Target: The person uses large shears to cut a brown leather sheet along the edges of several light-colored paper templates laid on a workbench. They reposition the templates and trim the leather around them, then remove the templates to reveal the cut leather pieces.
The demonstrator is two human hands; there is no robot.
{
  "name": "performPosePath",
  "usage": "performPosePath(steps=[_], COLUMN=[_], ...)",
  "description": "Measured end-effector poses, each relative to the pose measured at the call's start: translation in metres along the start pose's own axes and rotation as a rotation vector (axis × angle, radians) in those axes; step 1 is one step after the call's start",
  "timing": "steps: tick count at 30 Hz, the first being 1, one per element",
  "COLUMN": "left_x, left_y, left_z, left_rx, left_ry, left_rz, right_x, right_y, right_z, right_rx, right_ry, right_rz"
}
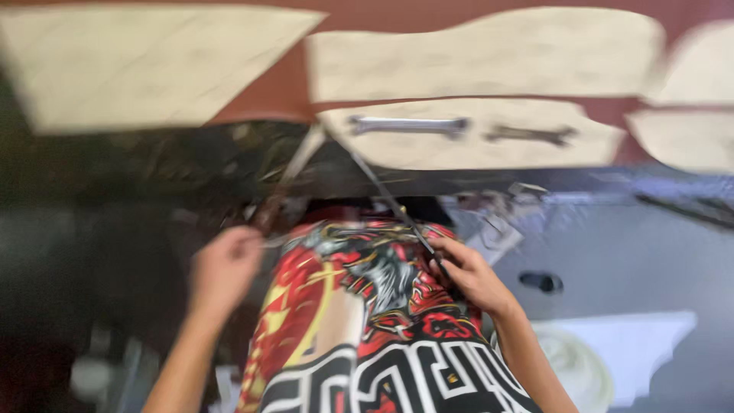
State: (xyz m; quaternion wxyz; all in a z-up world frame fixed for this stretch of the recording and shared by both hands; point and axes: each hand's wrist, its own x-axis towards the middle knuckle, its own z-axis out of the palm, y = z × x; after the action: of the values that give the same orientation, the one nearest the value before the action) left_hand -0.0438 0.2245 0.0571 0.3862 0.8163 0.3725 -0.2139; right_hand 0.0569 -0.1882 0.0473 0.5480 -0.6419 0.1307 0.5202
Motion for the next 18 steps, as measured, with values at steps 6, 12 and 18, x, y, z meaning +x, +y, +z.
performPosePath(steps=[6, 12, 18], left_x=[0.05, 0.065, 0.035], left_y=[-0.01, 0.104, 0.257], left_z=[-0.04, -0.015, 0.126], left_rx=[-0.166, -0.131, 0.051], left_ry=[0.299, 0.313, 0.045], left_rz=[0.277, 0.671, 1.163], right_x=[-0.072, -0.114, -0.118], right_y=[0.017, 0.032, 0.079], right_z=[-0.037, -0.055, -0.112], right_rx=[0.228, 0.513, 0.625], right_ry=[0.029, 0.268, 0.336], right_rz=[-0.115, -0.22, -0.358])
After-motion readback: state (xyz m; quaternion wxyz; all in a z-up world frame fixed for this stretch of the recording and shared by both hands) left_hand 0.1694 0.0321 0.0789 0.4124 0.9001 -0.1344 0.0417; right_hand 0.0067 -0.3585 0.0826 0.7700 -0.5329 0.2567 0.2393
